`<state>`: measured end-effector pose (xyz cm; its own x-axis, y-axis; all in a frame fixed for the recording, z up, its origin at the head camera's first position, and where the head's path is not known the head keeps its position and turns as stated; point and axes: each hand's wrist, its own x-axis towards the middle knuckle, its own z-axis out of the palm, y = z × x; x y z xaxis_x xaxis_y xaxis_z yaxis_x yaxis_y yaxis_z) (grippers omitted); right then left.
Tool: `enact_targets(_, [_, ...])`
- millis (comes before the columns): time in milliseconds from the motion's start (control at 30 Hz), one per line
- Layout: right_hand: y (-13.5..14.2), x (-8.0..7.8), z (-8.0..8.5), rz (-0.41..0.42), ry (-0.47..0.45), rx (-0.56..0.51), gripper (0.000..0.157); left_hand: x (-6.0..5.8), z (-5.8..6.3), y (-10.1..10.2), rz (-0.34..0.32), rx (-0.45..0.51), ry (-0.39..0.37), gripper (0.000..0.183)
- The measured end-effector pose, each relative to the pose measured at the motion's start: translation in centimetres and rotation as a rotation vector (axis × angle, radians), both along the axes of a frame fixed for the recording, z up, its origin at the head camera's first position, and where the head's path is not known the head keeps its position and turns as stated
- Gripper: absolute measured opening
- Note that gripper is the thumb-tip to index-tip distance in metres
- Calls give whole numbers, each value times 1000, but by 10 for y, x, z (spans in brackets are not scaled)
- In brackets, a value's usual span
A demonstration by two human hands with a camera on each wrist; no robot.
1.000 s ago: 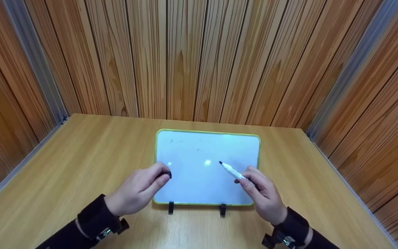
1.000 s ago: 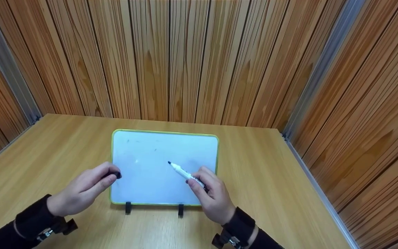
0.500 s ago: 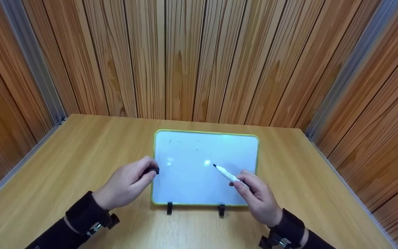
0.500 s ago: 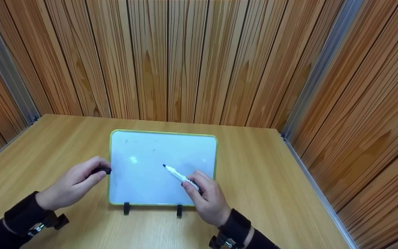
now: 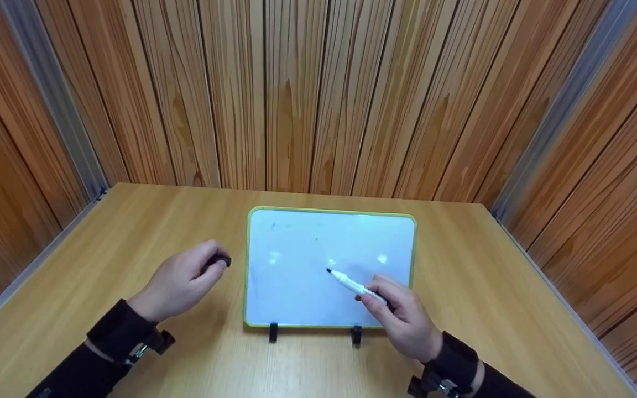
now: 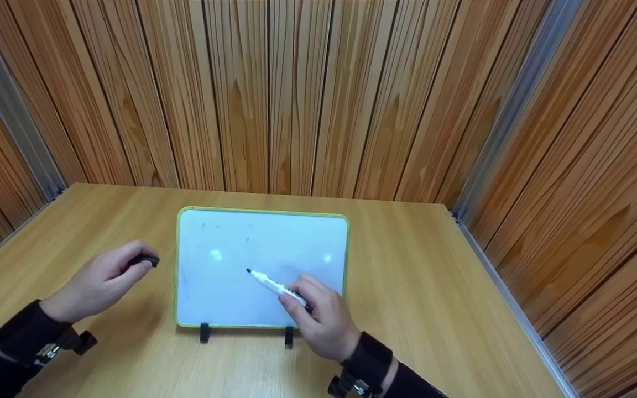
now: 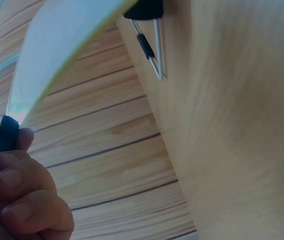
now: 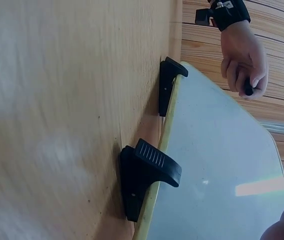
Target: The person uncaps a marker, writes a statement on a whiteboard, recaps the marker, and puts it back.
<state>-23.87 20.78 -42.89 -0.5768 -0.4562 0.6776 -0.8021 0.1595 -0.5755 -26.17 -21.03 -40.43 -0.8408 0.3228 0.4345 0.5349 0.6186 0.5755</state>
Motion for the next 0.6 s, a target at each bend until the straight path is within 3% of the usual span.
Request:
enact_targets(400, [-7, 1, -7, 48, -84, 38, 19, -22, -17, -31, 124, -133, -12, 14])
enact_targets(600, [-13, 3, -8, 67, -92, 36, 19, -28, -20, -49, 204, -154, -144, 21])
